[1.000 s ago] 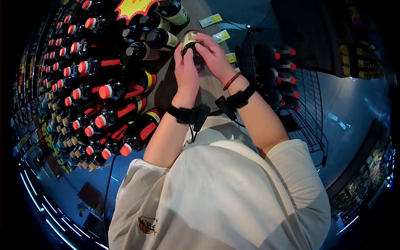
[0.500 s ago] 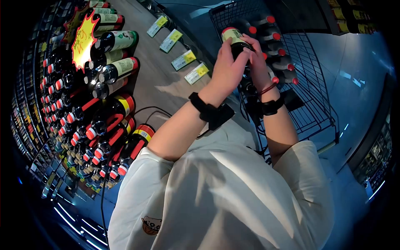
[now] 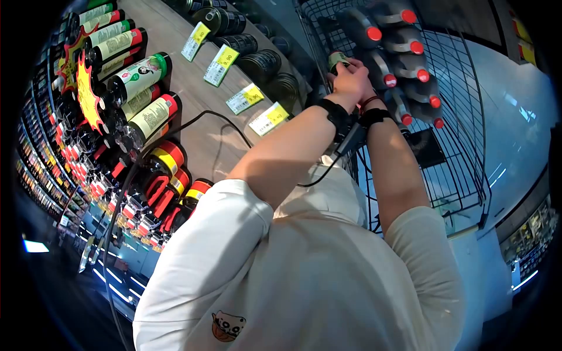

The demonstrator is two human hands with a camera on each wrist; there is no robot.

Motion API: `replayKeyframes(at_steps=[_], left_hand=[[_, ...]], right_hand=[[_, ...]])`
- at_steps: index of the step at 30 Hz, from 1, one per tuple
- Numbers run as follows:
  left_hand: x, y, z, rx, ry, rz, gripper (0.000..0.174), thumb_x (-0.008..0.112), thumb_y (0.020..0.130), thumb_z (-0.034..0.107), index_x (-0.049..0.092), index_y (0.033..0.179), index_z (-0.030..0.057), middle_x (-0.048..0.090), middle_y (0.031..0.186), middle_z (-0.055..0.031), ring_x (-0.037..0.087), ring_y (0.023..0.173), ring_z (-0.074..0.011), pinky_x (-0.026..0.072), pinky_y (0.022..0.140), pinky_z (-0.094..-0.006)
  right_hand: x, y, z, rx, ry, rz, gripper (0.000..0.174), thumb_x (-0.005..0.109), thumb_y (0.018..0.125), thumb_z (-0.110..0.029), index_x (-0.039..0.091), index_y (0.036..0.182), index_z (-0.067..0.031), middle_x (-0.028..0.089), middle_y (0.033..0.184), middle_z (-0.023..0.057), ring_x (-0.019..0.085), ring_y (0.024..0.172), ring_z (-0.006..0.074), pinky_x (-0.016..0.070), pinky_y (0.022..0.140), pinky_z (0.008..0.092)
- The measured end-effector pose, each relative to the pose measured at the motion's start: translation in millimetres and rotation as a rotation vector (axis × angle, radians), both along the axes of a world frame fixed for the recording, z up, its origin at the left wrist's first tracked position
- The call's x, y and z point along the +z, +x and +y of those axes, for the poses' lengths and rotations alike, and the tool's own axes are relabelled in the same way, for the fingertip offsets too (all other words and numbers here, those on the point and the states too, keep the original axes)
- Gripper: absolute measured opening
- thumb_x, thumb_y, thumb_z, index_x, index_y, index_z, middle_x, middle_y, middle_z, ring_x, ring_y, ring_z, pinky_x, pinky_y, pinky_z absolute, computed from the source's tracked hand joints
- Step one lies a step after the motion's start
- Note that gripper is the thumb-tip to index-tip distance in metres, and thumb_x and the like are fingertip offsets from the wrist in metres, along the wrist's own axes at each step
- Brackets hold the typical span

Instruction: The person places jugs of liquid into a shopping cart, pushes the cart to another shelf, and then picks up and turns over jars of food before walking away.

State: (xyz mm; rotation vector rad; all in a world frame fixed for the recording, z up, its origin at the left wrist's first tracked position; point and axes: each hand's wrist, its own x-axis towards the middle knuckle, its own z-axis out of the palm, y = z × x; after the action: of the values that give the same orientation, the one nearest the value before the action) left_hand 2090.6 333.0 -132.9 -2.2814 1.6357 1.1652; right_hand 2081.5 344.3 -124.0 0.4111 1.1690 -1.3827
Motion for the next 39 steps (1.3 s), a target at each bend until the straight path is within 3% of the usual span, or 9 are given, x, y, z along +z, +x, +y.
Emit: replayKeyframes(at_steps=[2,3,4,7,16,21,23,29,39], left_hand=[[3,3,-9,-0.11,0.051,0.033,0.067,0.059,0.078,0.041,0.046,0.134,0.0055,0.048,0.137,-0.0311,0.045,0.13,-0.0519,0.0372,0.111,-0.0507],[15,4,-15,-0.229,0.106,0.074,0.064,0.057,0.079,0.039,0.05,0.13,0.0021,0.051,0.137,-0.0266,0.043,0.13,-0.0519,0.0358,0.112,-0.0506],[35,-1,-24,-0.338,0.046,-0.054,0.047,0.061,0.079,0.028,0.055,0.119,0.0049,0.063,0.123,-0.0176,0.06,0.102,-0.0421,0.0501,0.089,-0.0465],[110,15,-55,-0.027,0.101,0.48,0.034,0.06,0.081,0.025,0.064,0.103,0.0004,0.065,0.108,-0.0249,0.062,0.103,-0.0416,0.049,0.091,-0.0405],[270,92,-150,-0.107,0.266,0.914,0.042,0.061,0.092,0.024,0.061,0.124,-0.0049,0.069,0.105,-0.0131,0.064,0.099,-0.0168,0.0488,0.089,-0.0288],[334,172,-198,0.162,0.202,1.031,0.042,0.054,0.097,0.024,0.055,0.134,0.0045,0.063,0.128,-0.0118,0.056,0.125,-0.023,0.0457,0.101,-0.0355],[343,206,-205,0.408,0.067,1.146,0.034,0.053,0.097,0.023,0.056,0.126,0.0049,0.063,0.122,-0.0102,0.059,0.116,-0.0236,0.0483,0.096,-0.0369],[330,295,-202,1.024,-0.416,1.037,0.023,0.058,0.096,0.019,0.05,0.116,0.0112,0.055,0.095,-0.0034,0.057,0.095,-0.0179,0.0494,0.087,-0.0387],[321,350,-239,0.89,-0.66,1.143,0.044,0.038,0.107,0.036,0.061,0.116,-0.0006,0.063,0.115,-0.0092,0.055,0.108,-0.0182,0.0393,0.098,-0.0311]], right_hand=[[-17,9,-10,0.324,0.054,0.883,0.044,0.06,0.094,-0.035,0.052,0.132,-0.0135,0.063,0.112,0.0091,0.061,0.104,0.024,0.0505,0.089,0.039],[-25,11,-11,0.362,0.099,0.887,0.044,0.06,0.093,-0.035,0.053,0.131,-0.0133,0.063,0.112,0.009,0.061,0.103,0.024,0.0507,0.088,0.039],[-32,10,-12,0.357,0.12,0.77,0.044,0.061,0.093,-0.035,0.053,0.13,-0.0131,0.063,0.112,0.0089,0.062,0.102,0.024,0.0509,0.087,0.0391],[-53,7,-20,0.329,0.171,0.504,0.043,0.062,0.091,-0.034,0.056,0.127,-0.0124,0.064,0.11,0.0086,0.062,0.099,0.0238,0.0515,0.083,0.0393],[-90,-14,-14,0.405,0.254,0.225,0.04,0.066,0.087,-0.034,0.062,0.12,-0.0106,0.065,0.107,0.0076,0.065,0.09,0.0234,0.0532,0.073,0.0398],[23,-26,-36,0.382,0.399,0.34,0.026,0.061,0.091,-0.032,0.066,0.111,-0.0164,0.064,0.099,0.0009,0.061,0.082,0.0166,0.0495,0.065,0.0327],[57,-32,-52,0.574,0.46,0.663,0.031,0.063,0.091,-0.031,0.067,0.119,-0.0179,0.066,0.106,0.0005,0.062,0.086,0.0153,0.0494,0.067,0.0312],[296,80,-175,0.365,-0.161,0.796,0.024,0.062,0.096,-0.02,0.07,0.114,-0.0061,0.07,0.102,0.0037,0.066,0.088,0.0117,0.0488,0.072,0.0243],[343,257,-273,0.783,-0.439,0.522,0.038,0.055,0.101,-0.035,0.063,0.124,-0.0063,0.068,0.093,0.0052,0.063,0.071,0.0154,0.0497,0.06,0.0313]])
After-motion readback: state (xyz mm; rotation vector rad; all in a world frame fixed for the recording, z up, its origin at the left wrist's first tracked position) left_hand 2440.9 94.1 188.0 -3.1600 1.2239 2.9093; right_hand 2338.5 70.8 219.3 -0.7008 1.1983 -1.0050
